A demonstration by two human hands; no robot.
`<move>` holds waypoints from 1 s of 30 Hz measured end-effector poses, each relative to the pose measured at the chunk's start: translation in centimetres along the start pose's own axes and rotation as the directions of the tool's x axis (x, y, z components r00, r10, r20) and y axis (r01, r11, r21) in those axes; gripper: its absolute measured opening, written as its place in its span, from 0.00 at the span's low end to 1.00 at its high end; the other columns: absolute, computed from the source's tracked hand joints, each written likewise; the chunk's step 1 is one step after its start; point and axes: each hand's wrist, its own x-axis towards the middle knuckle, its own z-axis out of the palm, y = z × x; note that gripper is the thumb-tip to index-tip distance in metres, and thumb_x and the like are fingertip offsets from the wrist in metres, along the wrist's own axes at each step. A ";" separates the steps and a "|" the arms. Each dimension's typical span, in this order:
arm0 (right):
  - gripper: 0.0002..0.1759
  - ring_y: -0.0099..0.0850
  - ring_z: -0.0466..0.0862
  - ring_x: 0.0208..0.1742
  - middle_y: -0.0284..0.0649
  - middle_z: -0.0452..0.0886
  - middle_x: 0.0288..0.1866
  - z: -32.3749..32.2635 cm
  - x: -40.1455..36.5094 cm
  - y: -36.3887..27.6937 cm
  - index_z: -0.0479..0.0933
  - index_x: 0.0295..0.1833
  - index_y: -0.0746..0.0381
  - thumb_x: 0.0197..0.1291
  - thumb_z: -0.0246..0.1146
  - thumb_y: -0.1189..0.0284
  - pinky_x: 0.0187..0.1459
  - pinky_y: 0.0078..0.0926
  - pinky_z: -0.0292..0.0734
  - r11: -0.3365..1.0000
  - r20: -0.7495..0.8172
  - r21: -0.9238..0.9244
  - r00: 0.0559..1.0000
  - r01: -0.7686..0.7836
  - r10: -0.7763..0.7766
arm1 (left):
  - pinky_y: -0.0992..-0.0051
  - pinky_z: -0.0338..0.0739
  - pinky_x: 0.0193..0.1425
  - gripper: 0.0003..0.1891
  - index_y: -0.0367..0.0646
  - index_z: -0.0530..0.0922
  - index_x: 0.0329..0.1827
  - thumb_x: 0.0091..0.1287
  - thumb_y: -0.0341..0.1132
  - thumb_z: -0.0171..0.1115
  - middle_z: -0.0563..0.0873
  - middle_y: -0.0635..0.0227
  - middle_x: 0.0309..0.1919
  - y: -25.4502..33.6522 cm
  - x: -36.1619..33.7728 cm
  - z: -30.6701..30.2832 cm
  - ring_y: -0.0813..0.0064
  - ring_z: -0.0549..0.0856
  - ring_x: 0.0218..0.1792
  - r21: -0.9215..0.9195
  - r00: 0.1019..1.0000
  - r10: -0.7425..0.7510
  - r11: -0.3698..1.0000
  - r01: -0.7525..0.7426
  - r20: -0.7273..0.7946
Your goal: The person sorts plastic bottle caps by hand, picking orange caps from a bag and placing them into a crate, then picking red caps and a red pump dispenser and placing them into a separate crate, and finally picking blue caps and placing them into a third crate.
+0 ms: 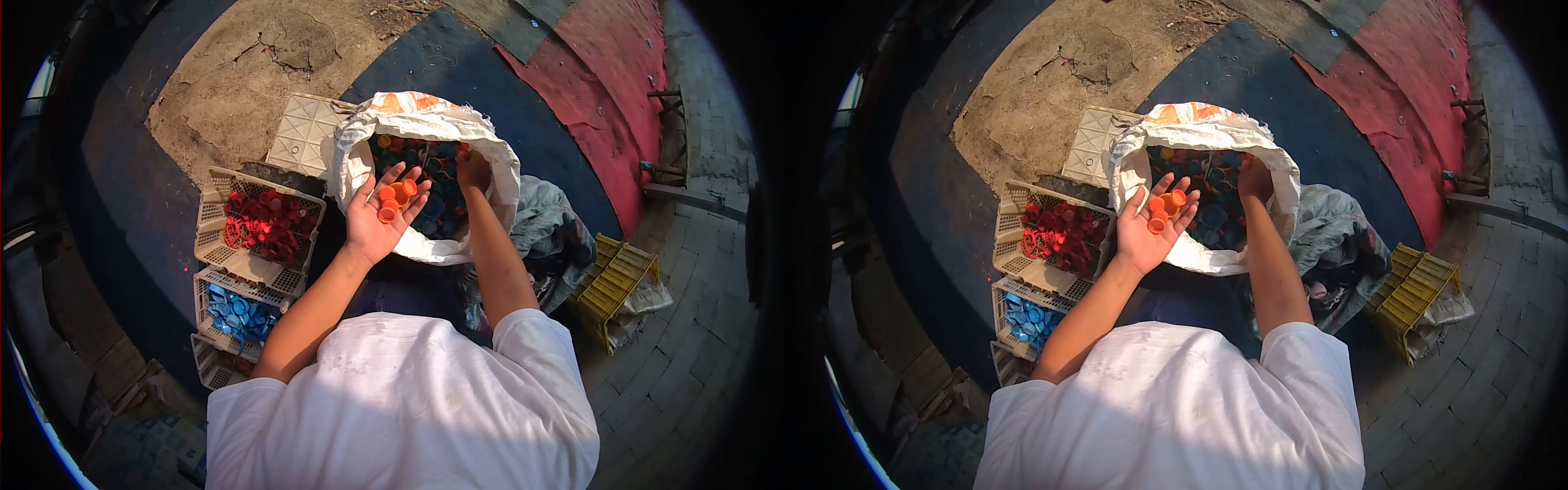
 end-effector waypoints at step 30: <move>0.12 0.33 0.86 0.29 0.36 0.85 0.33 -13.7 -21.0 -8.3 0.86 0.44 0.57 0.54 0.77 0.71 0.30 0.31 0.79 0.490 -0.167 0.295 0.549 0.821 -0.819 | 0.50 0.63 0.82 0.28 0.43 0.69 0.74 0.83 0.52 0.40 0.71 0.54 0.76 -2.2 0.1 0.3 0.48 0.68 0.77 -0.002 0.983 -0.033 0.999 0.034 0.179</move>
